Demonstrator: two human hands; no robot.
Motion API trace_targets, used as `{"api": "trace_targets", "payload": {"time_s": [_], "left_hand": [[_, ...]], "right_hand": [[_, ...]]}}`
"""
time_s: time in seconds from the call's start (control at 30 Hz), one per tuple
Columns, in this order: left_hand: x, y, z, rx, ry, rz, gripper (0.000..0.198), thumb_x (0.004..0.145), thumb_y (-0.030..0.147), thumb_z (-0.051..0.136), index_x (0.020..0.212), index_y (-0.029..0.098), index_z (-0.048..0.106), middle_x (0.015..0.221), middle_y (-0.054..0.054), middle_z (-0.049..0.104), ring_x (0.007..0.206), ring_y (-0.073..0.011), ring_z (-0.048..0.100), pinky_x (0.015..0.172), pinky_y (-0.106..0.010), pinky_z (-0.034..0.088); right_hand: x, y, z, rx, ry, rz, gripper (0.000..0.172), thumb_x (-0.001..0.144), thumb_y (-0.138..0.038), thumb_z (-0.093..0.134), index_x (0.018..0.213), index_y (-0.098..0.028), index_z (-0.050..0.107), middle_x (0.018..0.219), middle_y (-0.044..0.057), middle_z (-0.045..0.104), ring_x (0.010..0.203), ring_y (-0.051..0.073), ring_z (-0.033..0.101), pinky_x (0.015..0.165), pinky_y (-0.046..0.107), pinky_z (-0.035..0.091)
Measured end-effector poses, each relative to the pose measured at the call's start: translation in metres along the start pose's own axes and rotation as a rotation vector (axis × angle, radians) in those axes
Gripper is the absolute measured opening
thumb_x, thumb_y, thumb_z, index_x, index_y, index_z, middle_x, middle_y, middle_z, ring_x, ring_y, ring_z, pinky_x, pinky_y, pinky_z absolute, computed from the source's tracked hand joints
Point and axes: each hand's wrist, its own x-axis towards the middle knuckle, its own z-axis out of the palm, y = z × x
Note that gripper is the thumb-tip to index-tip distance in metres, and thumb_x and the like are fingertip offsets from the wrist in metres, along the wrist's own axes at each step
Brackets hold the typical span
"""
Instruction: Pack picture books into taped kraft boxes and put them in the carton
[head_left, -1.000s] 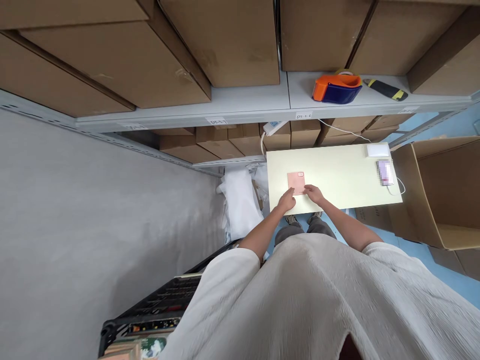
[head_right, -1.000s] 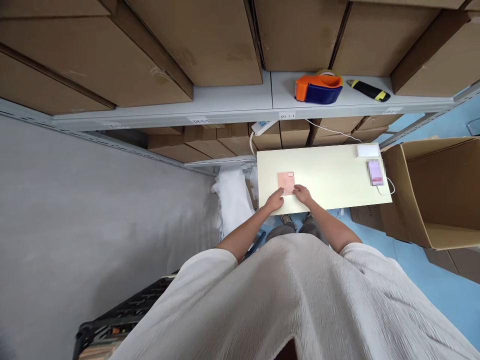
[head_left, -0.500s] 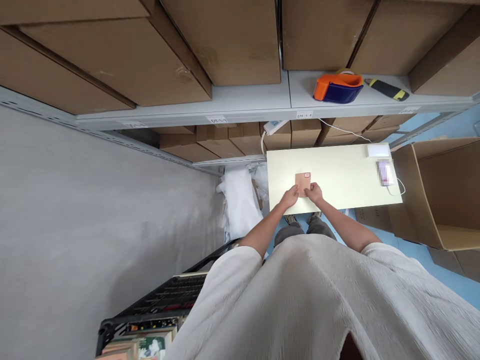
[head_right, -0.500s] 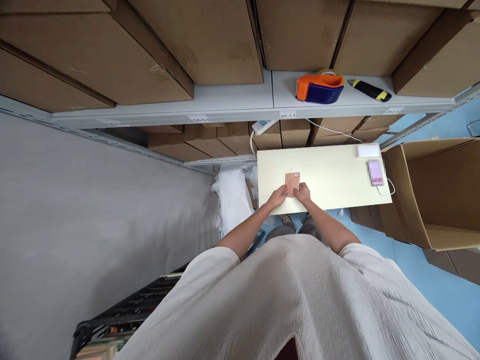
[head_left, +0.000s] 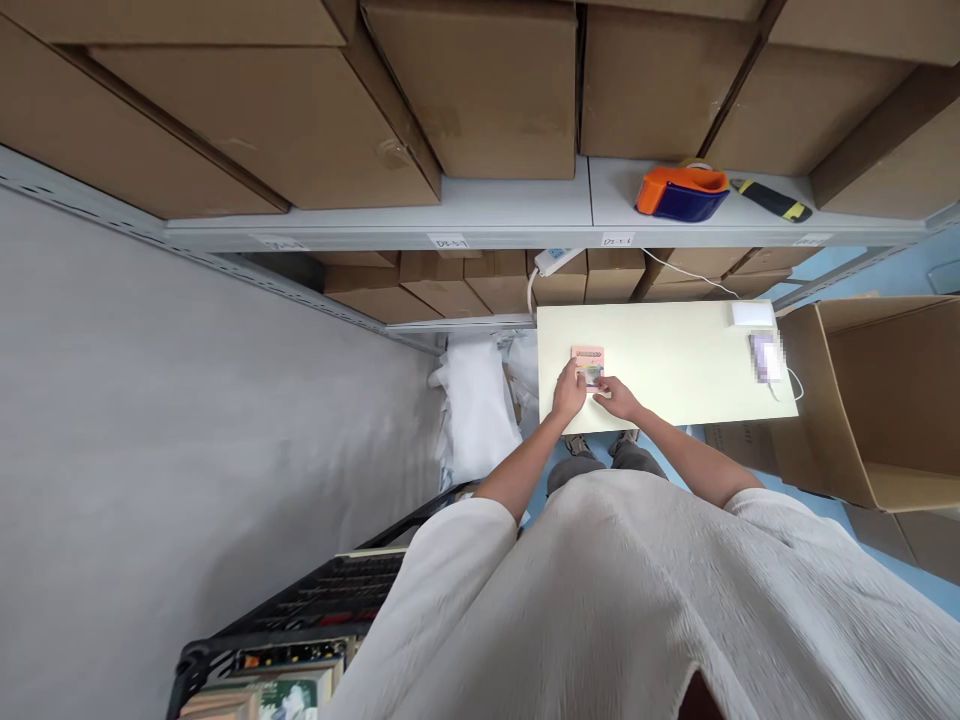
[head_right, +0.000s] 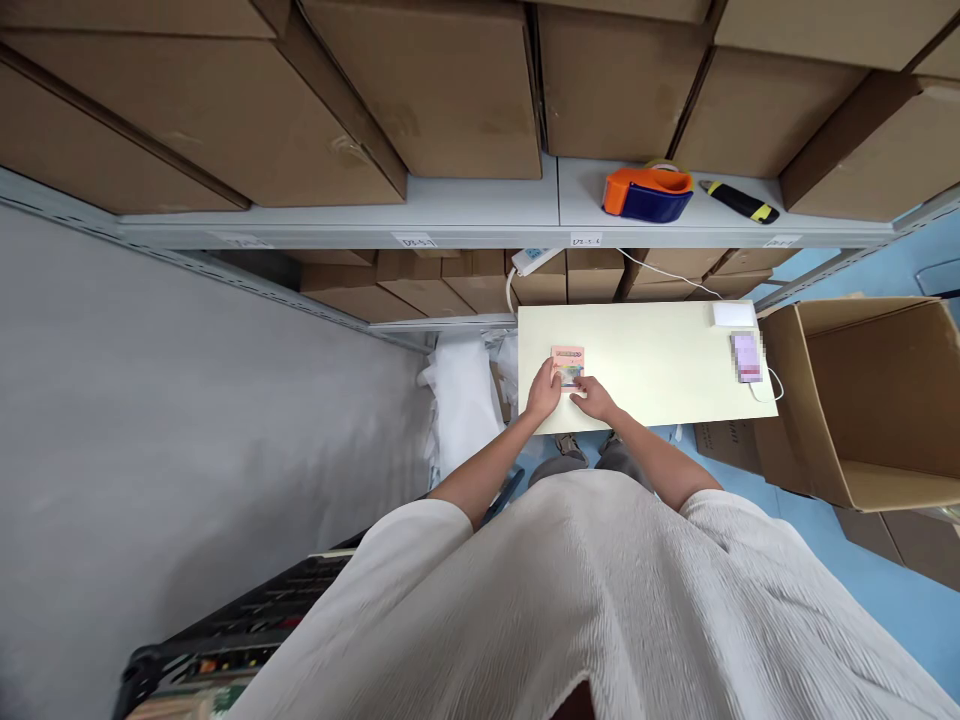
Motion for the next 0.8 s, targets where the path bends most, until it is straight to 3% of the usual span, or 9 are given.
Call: {"api": "trace_targets", "payload": {"time_s": [0.13,0.27,0.43,0.57,0.8], "left_hand": [[-0.011,-0.025,-0.004,0.153,-0.214,0.093,0.064,0.106,0.019,0.049,0.169,0.02,0.047,0.176,-0.013,0.05,0.166,-0.0266,0.044,0.137,-0.043,0.035],[-0.023,-0.035,0.003,0.342,-0.377,0.155,0.073,0.099,0.013,0.053,0.171,0.019,0.044,0.185,-0.015,0.032,0.174,-0.03,0.026,0.141,-0.054,0.023],[-0.023,-0.031,0.008,0.385,-0.405,0.143,0.077,0.1,0.017,0.051,0.175,0.019,0.036,0.187,-0.018,0.025,0.175,-0.0328,0.022,0.14,-0.058,0.023],[-0.03,-0.034,0.01,0.53,-0.441,0.176,0.076,0.103,0.018,0.046,0.177,0.018,0.032,0.188,-0.017,0.021,0.176,-0.0319,0.018,0.14,-0.057,0.022],[-0.044,-0.047,0.016,0.623,-0.402,0.225,0.08,0.108,0.027,0.041,0.183,0.02,0.014,0.19,-0.013,0.016,0.177,-0.0305,0.013,0.142,-0.057,0.014]], "right_hand": [[-0.006,0.007,0.001,-0.242,-0.118,-0.029,0.058,0.096,-0.026,0.065,0.153,-0.019,0.066,0.159,0.018,0.063,0.147,0.036,0.057,0.125,0.053,0.046],[-0.019,0.009,-0.002,-0.456,-0.237,-0.033,0.075,0.095,-0.024,0.065,0.169,-0.022,0.052,0.18,0.016,0.042,0.158,0.043,0.043,0.128,0.06,0.04],[-0.031,0.003,0.002,-0.593,-0.277,-0.074,0.088,0.094,-0.02,0.06,0.178,-0.017,0.035,0.186,0.018,0.027,0.163,0.044,0.035,0.128,0.062,0.039],[-0.04,-0.002,0.004,-0.727,-0.33,-0.139,0.088,0.096,-0.021,0.053,0.18,-0.011,0.028,0.189,0.018,0.014,0.164,0.044,0.032,0.122,0.061,0.045],[-0.041,-0.005,-0.002,-0.817,-0.348,-0.194,0.09,0.098,-0.023,0.049,0.183,-0.013,0.02,0.189,0.014,0.018,0.167,0.041,0.032,0.132,0.059,0.033]]}}
